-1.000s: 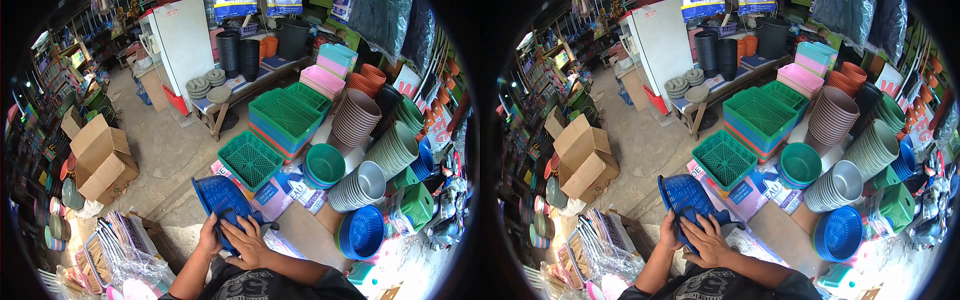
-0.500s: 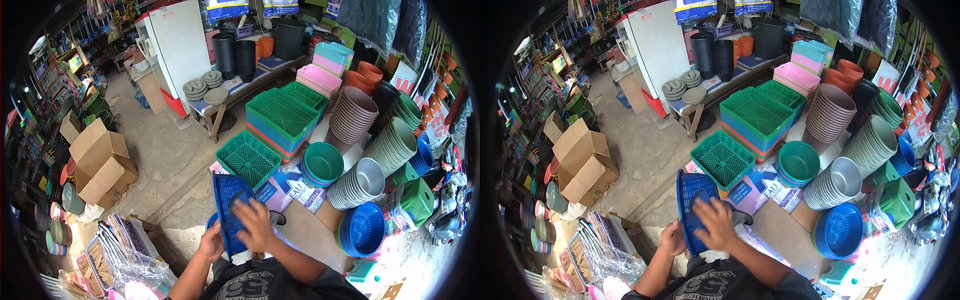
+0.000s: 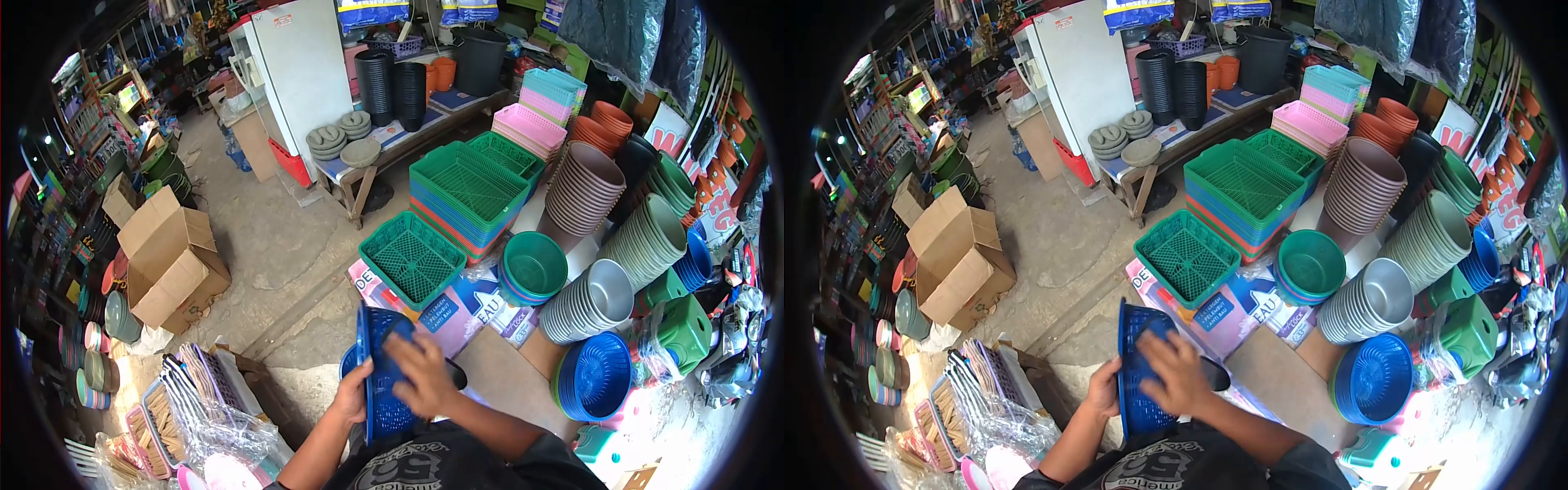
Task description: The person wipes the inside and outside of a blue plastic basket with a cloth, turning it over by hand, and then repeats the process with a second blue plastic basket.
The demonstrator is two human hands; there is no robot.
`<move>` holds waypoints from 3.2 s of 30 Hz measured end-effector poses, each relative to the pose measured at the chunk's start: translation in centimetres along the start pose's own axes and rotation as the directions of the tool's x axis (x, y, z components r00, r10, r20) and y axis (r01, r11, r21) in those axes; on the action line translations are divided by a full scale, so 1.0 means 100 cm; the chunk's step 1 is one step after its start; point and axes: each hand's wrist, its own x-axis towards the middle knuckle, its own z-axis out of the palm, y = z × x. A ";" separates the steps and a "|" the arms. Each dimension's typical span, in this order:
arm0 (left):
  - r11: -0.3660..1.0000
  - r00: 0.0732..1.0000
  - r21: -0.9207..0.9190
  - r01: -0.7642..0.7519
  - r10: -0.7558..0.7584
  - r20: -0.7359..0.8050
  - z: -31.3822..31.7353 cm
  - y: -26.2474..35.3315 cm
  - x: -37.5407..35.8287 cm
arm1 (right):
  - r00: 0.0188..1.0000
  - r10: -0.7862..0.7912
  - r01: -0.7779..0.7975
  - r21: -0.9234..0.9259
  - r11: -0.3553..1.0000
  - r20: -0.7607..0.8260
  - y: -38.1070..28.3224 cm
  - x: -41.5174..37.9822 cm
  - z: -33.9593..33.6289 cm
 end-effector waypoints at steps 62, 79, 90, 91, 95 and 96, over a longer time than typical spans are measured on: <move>0.861 0.856 0.028 -0.508 0.508 -0.095 -0.088 0.036 -0.011 | 0.535 0.844 -0.573 0.746 0.339 0.027 0.138 -0.035 -0.010; -0.600 0.693 0.514 -0.613 -0.095 0.715 0.020 0.068 -0.002 | 0.895 0.037 -0.022 -0.039 0.999 0.444 -0.024 0.013 -0.059; -0.201 0.775 0.889 -0.411 0.437 0.457 -0.005 0.058 -0.003 | 0.713 0.216 -0.089 -0.219 0.972 0.667 0.004 -0.029 -0.046; 0.378 0.842 0.782 -0.496 0.430 0.326 -0.016 0.047 0.003 | 0.751 0.235 -0.108 -0.236 0.966 0.617 0.002 -0.032 -0.041; 0.932 0.953 0.200 -0.303 0.297 0.060 -0.037 -0.013 0.023 | 0.844 0.173 -0.041 -0.260 0.965 0.508 -0.016 -0.046 -0.013; 0.911 0.933 0.209 -0.356 0.359 0.022 -0.025 -0.015 0.023 | 0.864 0.134 0.012 -0.286 0.958 0.486 -0.023 -0.047 -0.009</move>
